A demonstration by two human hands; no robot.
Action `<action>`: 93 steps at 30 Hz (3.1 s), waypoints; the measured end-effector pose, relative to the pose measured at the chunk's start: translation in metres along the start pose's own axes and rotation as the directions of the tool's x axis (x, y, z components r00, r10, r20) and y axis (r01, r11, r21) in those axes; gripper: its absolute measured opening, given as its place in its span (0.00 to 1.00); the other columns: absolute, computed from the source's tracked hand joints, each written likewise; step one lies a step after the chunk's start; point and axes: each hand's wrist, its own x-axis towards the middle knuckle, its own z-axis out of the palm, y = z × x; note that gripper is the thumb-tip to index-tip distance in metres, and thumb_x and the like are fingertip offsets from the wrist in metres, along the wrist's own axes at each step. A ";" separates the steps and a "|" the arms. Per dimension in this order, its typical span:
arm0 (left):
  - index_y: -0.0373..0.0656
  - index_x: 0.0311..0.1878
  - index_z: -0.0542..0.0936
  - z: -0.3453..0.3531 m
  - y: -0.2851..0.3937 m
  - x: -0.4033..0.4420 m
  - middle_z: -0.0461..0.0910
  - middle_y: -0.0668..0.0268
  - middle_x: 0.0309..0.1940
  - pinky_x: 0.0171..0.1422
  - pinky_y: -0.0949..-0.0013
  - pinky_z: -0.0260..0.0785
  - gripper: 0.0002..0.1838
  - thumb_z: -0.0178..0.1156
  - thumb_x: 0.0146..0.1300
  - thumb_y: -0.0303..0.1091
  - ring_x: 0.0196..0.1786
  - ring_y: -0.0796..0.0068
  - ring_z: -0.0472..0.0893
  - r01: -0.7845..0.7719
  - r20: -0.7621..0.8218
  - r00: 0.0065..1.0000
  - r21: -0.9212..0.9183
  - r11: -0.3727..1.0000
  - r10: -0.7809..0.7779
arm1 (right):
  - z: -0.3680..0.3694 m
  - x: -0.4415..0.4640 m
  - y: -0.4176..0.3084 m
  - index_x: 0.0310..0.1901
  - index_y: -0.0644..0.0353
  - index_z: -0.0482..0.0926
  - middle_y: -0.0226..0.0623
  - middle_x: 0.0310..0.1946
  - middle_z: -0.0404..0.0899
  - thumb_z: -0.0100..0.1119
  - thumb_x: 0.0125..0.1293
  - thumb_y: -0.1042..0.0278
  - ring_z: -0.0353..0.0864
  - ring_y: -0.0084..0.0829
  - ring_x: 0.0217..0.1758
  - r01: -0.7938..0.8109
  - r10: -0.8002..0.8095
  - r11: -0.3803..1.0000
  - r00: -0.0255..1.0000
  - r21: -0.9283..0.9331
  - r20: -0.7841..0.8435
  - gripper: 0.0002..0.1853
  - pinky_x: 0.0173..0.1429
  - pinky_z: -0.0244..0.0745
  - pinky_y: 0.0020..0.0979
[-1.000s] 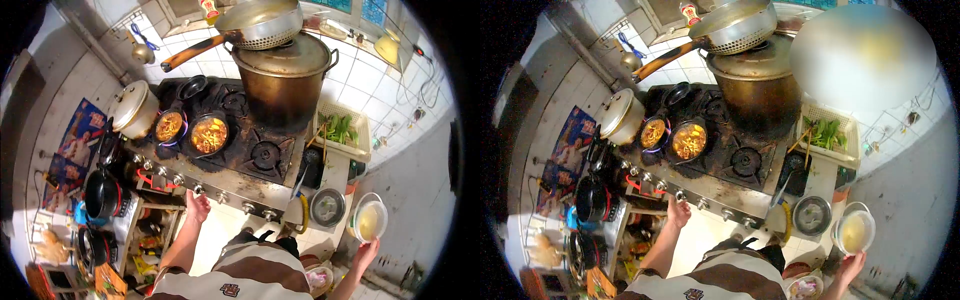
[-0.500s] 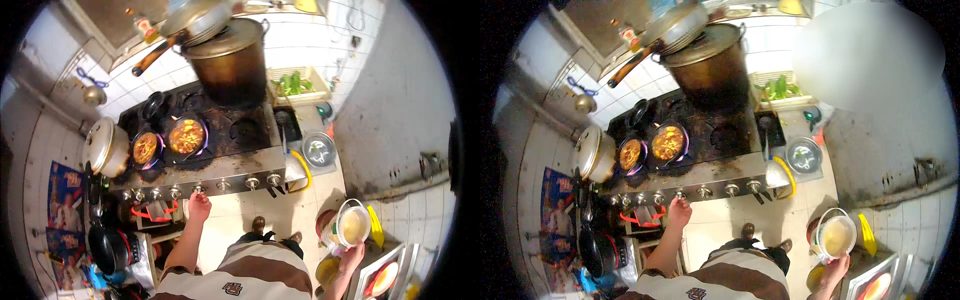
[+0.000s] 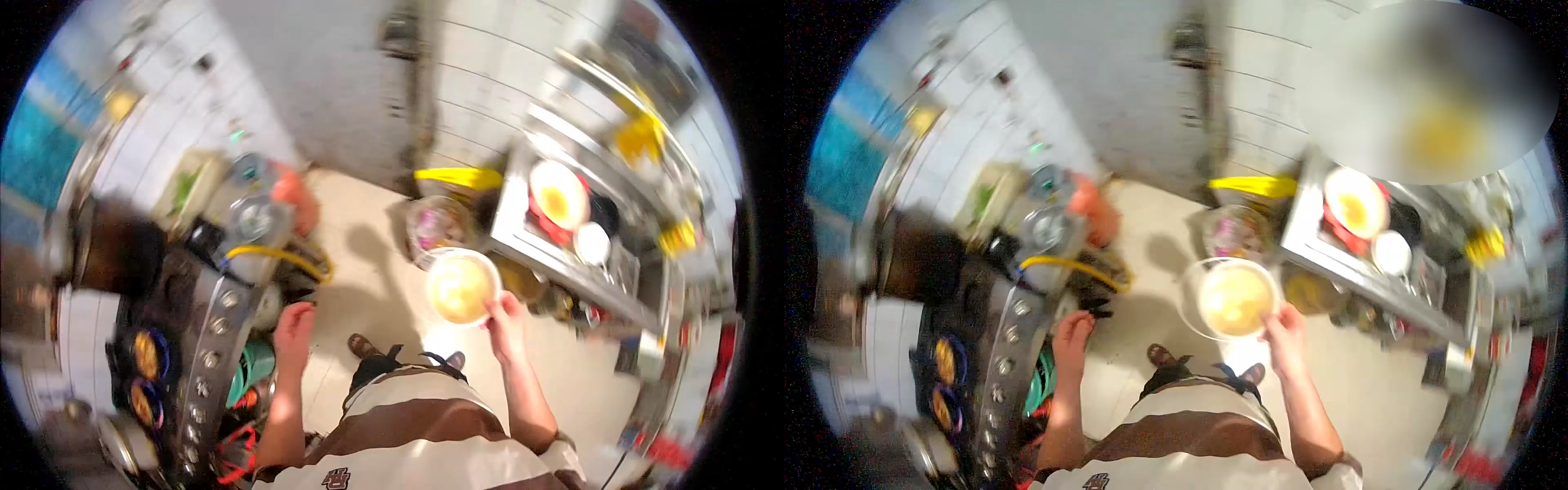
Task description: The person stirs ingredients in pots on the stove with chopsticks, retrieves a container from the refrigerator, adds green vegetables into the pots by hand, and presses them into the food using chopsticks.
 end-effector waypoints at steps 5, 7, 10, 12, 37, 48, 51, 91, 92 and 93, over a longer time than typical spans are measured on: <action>0.36 0.49 0.72 0.234 0.105 -0.040 0.73 0.54 0.48 0.54 0.61 0.67 0.15 0.55 0.58 0.28 0.48 0.55 0.75 -0.748 0.826 0.448 0.136 0.649 0.343 | -0.089 -0.034 -0.013 0.35 0.58 0.70 0.27 0.23 0.71 0.60 0.57 0.73 0.70 0.18 0.20 0.027 -0.001 0.982 0.990 0.184 -0.140 0.08 0.24 0.69 0.19; 0.35 0.49 0.71 0.311 0.091 -0.059 0.72 0.51 0.50 0.55 0.59 0.66 0.16 0.53 0.58 0.30 0.50 0.52 0.73 -0.735 0.894 0.346 0.069 0.674 0.286 | -0.124 -0.047 -0.016 0.34 0.59 0.69 0.26 0.22 0.70 0.61 0.57 0.72 0.69 0.17 0.20 0.065 -0.034 0.981 0.985 0.183 -0.169 0.09 0.24 0.68 0.19; 0.36 0.47 0.72 0.423 0.058 -0.086 0.71 0.49 0.50 0.54 0.58 0.67 0.16 0.51 0.59 0.36 0.50 0.49 0.74 -0.831 0.974 0.224 0.211 0.515 -0.038 | -0.182 -0.054 -0.025 0.33 0.59 0.68 0.25 0.21 0.68 0.62 0.57 0.70 0.68 0.16 0.20 0.122 -0.060 0.970 0.959 0.210 -0.278 0.10 0.24 0.67 0.19; 0.40 0.40 0.77 0.481 0.037 -0.101 0.72 0.47 0.48 0.51 0.55 0.68 0.14 0.50 0.58 0.39 0.47 0.47 0.75 -0.902 0.992 -0.024 0.033 0.430 -0.128 | -0.219 -0.062 -0.034 0.32 0.59 0.68 0.24 0.21 0.68 0.63 0.57 0.69 0.67 0.16 0.19 0.157 -0.062 0.963 0.920 0.219 -0.386 0.11 0.24 0.66 0.19; 0.38 0.45 0.76 0.957 0.028 -0.259 0.76 0.64 0.43 0.47 0.63 0.68 0.16 0.48 0.62 0.39 0.43 0.75 0.74 0.503 0.889 -0.355 0.441 0.743 -0.288 | -0.603 0.070 -0.174 0.30 0.66 0.69 0.43 0.25 0.74 0.65 0.50 0.49 0.74 0.38 0.28 -0.302 -0.290 0.797 0.569 -0.523 -0.770 0.25 0.34 0.70 0.34; 0.39 0.46 0.76 1.017 0.021 -0.274 0.77 0.64 0.43 0.47 0.65 0.69 0.15 0.49 0.63 0.38 0.43 0.75 0.75 0.749 0.916 -0.183 0.365 0.553 -0.357 | -0.627 0.116 -0.229 0.35 0.68 0.69 0.51 0.30 0.77 0.66 0.50 0.57 0.79 0.47 0.33 -0.432 -0.511 0.243 0.704 -0.869 -0.493 0.23 0.37 0.75 0.39; 0.40 0.46 0.76 1.028 0.019 -0.280 0.77 0.64 0.43 0.47 0.65 0.69 0.15 0.49 0.63 0.38 0.43 0.75 0.75 0.770 0.923 -0.125 0.321 0.551 -0.364 | -0.631 0.119 -0.248 0.35 0.69 0.68 0.51 0.31 0.76 0.66 0.49 0.58 0.79 0.46 0.31 -0.418 -0.451 0.128 0.783 -0.900 -0.428 0.24 0.36 0.76 0.36; 0.40 0.36 0.75 1.008 0.289 -0.193 0.73 0.61 0.36 0.44 0.65 0.68 0.20 0.59 0.53 0.49 0.42 0.61 0.74 -0.984 0.854 -0.159 -0.096 -0.150 0.494 | -0.762 0.144 -0.257 0.32 0.57 0.71 0.26 0.22 0.70 0.64 0.56 0.61 0.70 0.18 0.22 0.022 -0.013 0.994 0.997 0.111 -0.080 0.13 0.28 0.67 0.18; 0.41 0.30 0.75 1.014 0.290 -0.198 0.72 0.63 0.32 0.41 0.66 0.69 0.19 0.60 0.52 0.49 0.38 0.62 0.74 -0.985 0.868 -0.132 -0.061 -0.161 0.478 | -0.763 0.147 -0.256 0.32 0.57 0.71 0.26 0.22 0.70 0.64 0.56 0.61 0.70 0.18 0.22 0.023 -0.014 0.993 0.996 0.117 -0.083 0.12 0.28 0.67 0.18; 0.41 0.22 0.72 1.017 0.289 -0.202 0.68 0.63 0.24 0.36 0.64 0.67 0.20 0.60 0.52 0.50 0.31 0.64 0.72 -0.982 0.813 -0.149 -0.053 -0.184 0.563 | -0.763 0.149 -0.256 0.31 0.57 0.71 0.26 0.22 0.70 0.64 0.56 0.61 0.70 0.18 0.22 0.021 -0.012 0.994 0.997 0.109 -0.077 0.13 0.28 0.67 0.18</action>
